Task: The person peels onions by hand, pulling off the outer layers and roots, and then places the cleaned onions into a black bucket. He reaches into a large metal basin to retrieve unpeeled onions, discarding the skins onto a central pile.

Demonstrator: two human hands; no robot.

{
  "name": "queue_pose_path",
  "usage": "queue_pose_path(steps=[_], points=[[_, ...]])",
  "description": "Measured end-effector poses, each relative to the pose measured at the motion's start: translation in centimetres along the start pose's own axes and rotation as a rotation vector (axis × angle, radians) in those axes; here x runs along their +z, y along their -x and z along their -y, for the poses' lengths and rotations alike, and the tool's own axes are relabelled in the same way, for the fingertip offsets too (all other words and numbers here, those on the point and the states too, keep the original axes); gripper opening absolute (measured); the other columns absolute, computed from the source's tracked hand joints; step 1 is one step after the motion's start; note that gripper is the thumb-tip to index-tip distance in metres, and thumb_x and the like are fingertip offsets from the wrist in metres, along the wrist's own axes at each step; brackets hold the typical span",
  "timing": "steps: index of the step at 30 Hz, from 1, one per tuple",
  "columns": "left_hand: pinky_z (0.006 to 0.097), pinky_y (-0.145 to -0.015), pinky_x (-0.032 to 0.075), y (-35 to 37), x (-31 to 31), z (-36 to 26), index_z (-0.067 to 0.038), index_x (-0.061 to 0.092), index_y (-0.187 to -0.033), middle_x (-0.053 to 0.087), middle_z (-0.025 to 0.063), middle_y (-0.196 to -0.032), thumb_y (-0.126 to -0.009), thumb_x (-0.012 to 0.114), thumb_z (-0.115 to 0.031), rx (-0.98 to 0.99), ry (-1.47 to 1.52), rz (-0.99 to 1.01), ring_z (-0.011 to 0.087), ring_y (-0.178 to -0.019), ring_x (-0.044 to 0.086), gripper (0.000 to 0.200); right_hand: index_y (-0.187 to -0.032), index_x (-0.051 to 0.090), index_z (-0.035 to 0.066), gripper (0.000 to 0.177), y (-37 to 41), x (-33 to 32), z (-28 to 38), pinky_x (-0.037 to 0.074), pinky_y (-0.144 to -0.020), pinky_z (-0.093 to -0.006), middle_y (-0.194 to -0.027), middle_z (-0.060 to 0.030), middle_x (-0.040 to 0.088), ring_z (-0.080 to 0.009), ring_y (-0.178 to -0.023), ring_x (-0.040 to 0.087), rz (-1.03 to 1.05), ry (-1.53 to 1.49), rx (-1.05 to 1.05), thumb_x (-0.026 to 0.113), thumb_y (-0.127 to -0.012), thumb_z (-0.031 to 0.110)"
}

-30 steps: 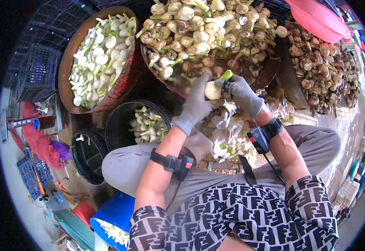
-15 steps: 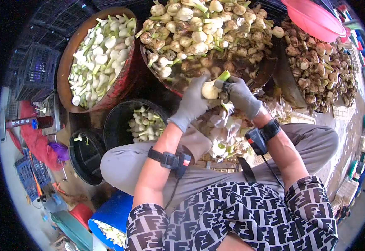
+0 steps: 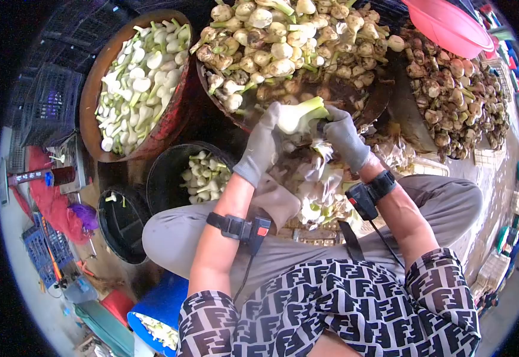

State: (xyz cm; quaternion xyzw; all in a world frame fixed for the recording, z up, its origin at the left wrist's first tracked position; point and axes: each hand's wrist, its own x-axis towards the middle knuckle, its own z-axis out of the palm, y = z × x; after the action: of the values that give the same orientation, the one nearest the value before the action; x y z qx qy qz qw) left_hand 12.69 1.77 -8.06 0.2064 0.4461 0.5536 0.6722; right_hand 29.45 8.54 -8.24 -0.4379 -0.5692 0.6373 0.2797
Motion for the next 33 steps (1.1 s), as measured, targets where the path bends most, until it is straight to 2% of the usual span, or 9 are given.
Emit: queue_pose_path(steps=[2,5,11,16,19,22,25,31,33], points=[[0.0229,-0.051,0.047,-1.2,-0.4,0.7,-0.006,0.055,-0.109,0.061,0.0044,-0.084,-0.087,0.048,-0.044,0.423,-0.471,-0.023,0.0085,-0.066,0.057,0.044,-0.093,0.062,0.000,0.018,-0.2,0.4,-0.2,0.045,-0.065,-0.0224,-0.082,-0.0023,0.062,-0.0114,-0.072,0.055,0.008,-0.007,-0.116,0.057,-0.076,-0.001],[0.0271,-0.079,0.043,1.2,1.4,-1.3,-0.006,0.059,-0.106,0.060,0.0070,-0.100,-0.092,0.041,-0.037,0.116,-0.485,-0.234,0.0148,-0.088,0.056,0.039,-0.095,0.062,0.001,0.021,0.4,0.2,1.0,0.046,-0.069,-0.0242,-0.086,-0.0030,0.062,-0.0120,-0.076,0.056,0.072,-0.045,-0.045,0.058,-0.075,-0.003],[0.0248,-0.071,0.047,0.2,-1.3,0.2,-0.003,0.060,-0.101,0.061,0.0064,-0.098,-0.089,0.048,-0.034,-0.124,-0.247,-0.284,0.0160,-0.076,0.059,0.035,-0.100,0.056,-0.001,0.026,1.5,-2.3,0.3,0.046,-0.072,-0.0215,-0.089,0.0006,0.062,-0.0052,-0.082,0.055,0.204,0.459,-0.210,0.060,-0.074,-0.003],[0.0269,-0.068,0.047,0.2,0.4,-1.8,-0.003,0.063,-0.092,0.065,0.0080,-0.086,-0.077,0.066,-0.035,0.336,-0.869,-0.419,0.0145,-0.075,0.060,0.035,-0.088,0.062,0.002,0.019,0.7,-1.5,0.1,0.048,-0.068,-0.0268,-0.087,-0.0079,0.061,-0.0169,-0.076,0.059,0.161,0.128,-0.043,0.061,-0.069,-0.001],[0.0296,-0.062,0.046,0.4,1.3,-2.2,-0.007,0.064,-0.090,0.065,0.0079,-0.078,-0.067,0.074,-0.040,0.215,-1.163,-0.440,0.0151,-0.066,0.059,0.041,-0.080,0.063,0.002,0.017,1.0,-1.6,1.8,0.049,-0.064,-0.0297,-0.086,-0.0119,0.061,-0.0235,-0.074,0.060,0.203,0.676,-0.540,0.062,-0.063,-0.003],[0.0277,-0.064,0.048,1.0,1.1,-3.2,-0.002,0.063,-0.090,0.065,0.0083,-0.082,-0.071,0.072,-0.034,0.101,-0.684,-0.264,0.0151,-0.072,0.061,0.038,-0.076,0.061,0.003,0.011,2.4,-0.8,2.6,0.048,-0.062,-0.0282,-0.074,-0.0107,0.061,-0.0215,-0.067,0.059,0.016,0.306,-0.020,0.067,-0.067,0.004],[0.0267,-0.067,0.050,1.1,0.4,-2.7,0.002,0.061,-0.094,0.064,0.0085,-0.085,-0.077,0.067,-0.028,0.176,-0.160,-0.090,0.0161,-0.077,0.062,0.034,-0.081,0.059,-0.001,0.018,3.0,-2.9,2.7,0.045,-0.057,-0.0251,-0.070,-0.0038,0.060,-0.0142,-0.063,0.056,-0.231,0.761,-0.557,0.068,-0.071,0.011],[0.0330,-0.075,0.052,0.6,-2.7,-5.9,-0.003,0.049,-0.111,0.060,0.0090,-0.101,-0.084,0.055,-0.037,0.396,0.670,-0.218,0.0190,-0.086,0.061,0.044,-0.100,0.055,-0.003,0.029,5.6,-8.0,1.1,0.048,-0.062,-0.0233,-0.084,-0.0082,0.062,-0.0144,-0.070,0.060,0.316,0.442,-0.236,0.055,-0.072,0.006],[0.0267,-0.057,0.047,0.5,-7.3,-7.1,-0.001,0.051,-0.107,0.060,0.0058,-0.085,-0.082,0.055,-0.046,0.445,0.761,0.097,0.0151,-0.068,0.056,0.051,-0.092,0.060,0.001,0.025,5.3,-7.8,3.3,0.047,-0.063,-0.0263,-0.076,-0.0055,0.062,-0.0117,-0.068,0.054,0.461,0.428,0.596,0.058,-0.067,0.005]])
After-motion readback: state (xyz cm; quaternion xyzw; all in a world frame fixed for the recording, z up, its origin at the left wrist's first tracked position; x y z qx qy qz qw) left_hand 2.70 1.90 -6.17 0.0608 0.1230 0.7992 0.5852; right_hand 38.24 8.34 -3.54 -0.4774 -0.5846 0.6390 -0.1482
